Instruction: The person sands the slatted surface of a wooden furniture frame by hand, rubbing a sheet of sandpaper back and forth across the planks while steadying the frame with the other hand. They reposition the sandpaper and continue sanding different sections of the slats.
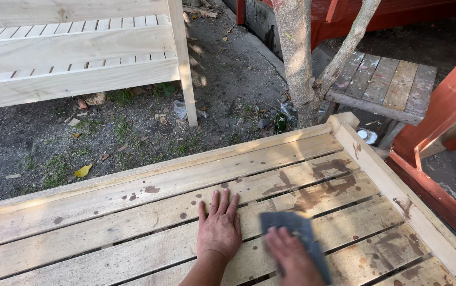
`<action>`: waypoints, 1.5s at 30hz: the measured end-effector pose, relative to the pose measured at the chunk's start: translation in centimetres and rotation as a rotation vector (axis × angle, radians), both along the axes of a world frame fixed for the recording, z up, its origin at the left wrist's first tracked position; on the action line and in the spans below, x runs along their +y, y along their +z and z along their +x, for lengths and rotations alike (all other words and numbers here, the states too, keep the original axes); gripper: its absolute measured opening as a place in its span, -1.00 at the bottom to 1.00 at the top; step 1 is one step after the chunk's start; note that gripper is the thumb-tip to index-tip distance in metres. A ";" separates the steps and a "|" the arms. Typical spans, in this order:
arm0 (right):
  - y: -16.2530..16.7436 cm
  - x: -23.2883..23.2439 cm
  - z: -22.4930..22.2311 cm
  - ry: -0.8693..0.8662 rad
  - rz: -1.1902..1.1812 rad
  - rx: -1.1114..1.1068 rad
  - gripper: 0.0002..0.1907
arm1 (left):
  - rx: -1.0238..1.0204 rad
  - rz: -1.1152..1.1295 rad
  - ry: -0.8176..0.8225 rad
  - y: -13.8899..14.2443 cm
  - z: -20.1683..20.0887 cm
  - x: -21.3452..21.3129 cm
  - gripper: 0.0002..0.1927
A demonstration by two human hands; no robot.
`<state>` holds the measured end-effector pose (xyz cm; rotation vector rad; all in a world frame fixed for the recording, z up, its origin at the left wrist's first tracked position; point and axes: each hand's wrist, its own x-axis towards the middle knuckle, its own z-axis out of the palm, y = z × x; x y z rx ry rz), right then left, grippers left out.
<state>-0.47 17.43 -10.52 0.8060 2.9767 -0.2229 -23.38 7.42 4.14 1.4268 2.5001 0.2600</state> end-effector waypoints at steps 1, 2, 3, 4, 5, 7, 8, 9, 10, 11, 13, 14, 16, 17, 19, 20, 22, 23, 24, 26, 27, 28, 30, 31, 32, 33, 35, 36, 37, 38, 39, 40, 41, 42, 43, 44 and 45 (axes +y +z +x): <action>0.6 2.2 1.9 -0.246 -0.072 0.204 -0.50 | 0.006 0.004 -0.007 -0.1 0.0 0.0 -0.41; 1.7 5.7 4.2 -0.340 -0.060 0.159 -0.30 | 0.011 0.012 -0.008 -0.1 0.1 0.0 -0.41; 3.1 9.2 6.2 0.049 0.584 0.486 -0.40 | 0.007 0.018 -0.005 -0.2 0.1 0.0 -0.40; 3.8 10.3 7.7 -0.284 0.263 0.276 -0.40 | 0.005 0.022 -0.004 -0.2 0.1 0.0 -0.38; 4.6 11.3 8.4 -0.617 -0.057 0.073 -0.40 | 0.006 0.030 -0.004 -0.2 0.1 0.1 -0.36; 4.6 9.9 6.5 -0.237 0.255 0.308 -0.38 | 0.006 0.032 0.001 -0.1 0.1 0.2 -0.39; 4.7 8.4 5.0 -0.049 0.405 0.423 -0.36 | 0.001 0.028 0.001 -0.1 0.1 0.2 -0.41; 4.3 5.8 3.2 -0.195 0.218 0.294 -0.38 | -0.005 0.027 0.006 0.0 0.1 0.2 -0.41; 3.3 2.3 0.5 -0.346 0.034 0.168 -0.36 | -0.009 0.027 0.008 0.0 0.1 0.1 -0.41; 2.7 0.0 -1.9 -0.272 -0.131 -0.018 -0.24 | -0.016 0.021 0.009 0.1 0.1 0.1 -0.42; 2.5 -2.5 -3.4 -0.172 -0.265 -0.160 -0.09 | -0.016 0.009 0.017 0.1 0.1 0.0 -0.41; 2.8 -2.2 -3.2 -0.149 -0.231 -0.112 -0.07 | -0.012 0.009 0.018 0.1 0.1 0.0 -0.40; 4.0 0.6 -0.3 -0.322 -0.258 0.081 -0.14 | -0.005 0.022 0.009 0.1 0.1 -0.1 -0.41; 4.9 2.7 1.9 -0.520 -0.309 0.228 -0.17 | -0.002 0.032 0.007 0.1 0.1 -0.1 -0.42; 7.2 8.6 5.9 -0.594 -0.194 0.174 -0.41 | -0.008 0.020 0.013 0.1 0.1 0.0 -0.41; 7.7 9.9 7.2 -0.595 -0.104 0.155 -0.42 | -0.008 0.016 0.012 0.1 0.1 0.1 -0.41; 7.8 10.2 7.2 -0.593 0.077 0.116 -0.43 | -0.008 0.019 0.013 0.2 0.1 0.2 -0.42; 7.4 9.0 6.2 -0.510 0.161 0.192 -0.40 | -0.013 0.014 0.017 0.3 0.1 0.2 -0.42; 6.5 6.9 4.3 -0.376 0.193 0.299 -0.35 | -0.018 0.010 0.019 0.3 0.1 0.1 -0.41; 4.3 1.0 0.0 -0.376 -0.121 0.231 -0.23 | -0.018 0.004 0.019 0.4 0.1 0.1 -0.38; 3.5 -1.0 -1.9 -0.260 -0.234 0.030 -0.16 | -0.013 0.005 0.021 0.4 0.1 0.1 -0.39; 2.7 -2.7 -3.5 -0.159 -0.316 -0.087 -0.09 | -0.008 0.009 0.025 0.4 0.1 0.0 -0.40; 2.5 -3.1 -3.1 -0.166 -0.302 -0.074 -0.09 | 0.003 0.032 0.017 0.3 0.0 0.1 -0.42; 3.0 -1.8 -2.0 -0.163 -0.298 -0.072 -0.09 | 0.000 0.041 0.017 0.2 0.0 0.1 -0.43; 3.5 -0.1 -0.1 -0.236 -0.248 0.043 -0.16 | -0.006 0.048 0.022 0.1 0.0 0.0 -0.43; 4.2 1.9 2.1 -0.339 -0.178 0.170 -0.22 | -0.006 0.041 0.020 0.0 0.0 0.0 -0.43; 5.7 7.2 6.1 -0.378 0.021 0.268 -0.33 | -0.003 0.035 0.019 -0.1 0.0 0.0 -0.43; 6.2 9.2 7.7 -0.450 0.064 0.190 -0.37 | -0.001 0.034 0.017 -0.1 0.1 0.0 -0.43; 5.7 9.9 7.8 -0.462 0.136 0.160 -0.40 | 0.001 0.034 0.018 -0.1 0.1 0.0 -0.43; 5.2 10.0 8.2 -0.643 0.030 0.090 -0.42 | 0.002 0.035 0.019 -0.1 0.1 0.1 -0.42; 3.8 9.2 6.8 -0.434 0.287 0.189 -0.38 | -0.004 0.026 0.022 -0.1 0.1 0.1 -0.42; 2.3 7.6 5.7 -0.223 0.539 0.292 -0.33 | -0.008 0.018 0.022 0.0 0.1 0.1 -0.42; 0.4 4.7 4.6 -0.263 0.350 0.316 -0.40 | -0.007 0.014 0.022 0.0 0.1 0.2 -0.42; -1.7 1.1 3.1 -0.300 0.158 0.336 -0.45 | -0.001 0.015 0.021 0.0 0.0 0.2 -0.42; -3.4 -0.8 1.1 -0.039 0.176 0.299 -0.42 | 0.002 0.011 0.019 0.1 0.0 0.3 -0.42; -4.5 -1.9 0.1 0.220 0.191 0.259 -0.32 | 0.006 0.008 0.016 0.1 0.0 0.2 -0.42; -4.9 -2.5 0.4 0.211 0.140 0.227 -0.28 | 0.007 0.015 0.013 0.1 0.0 0.2 -0.42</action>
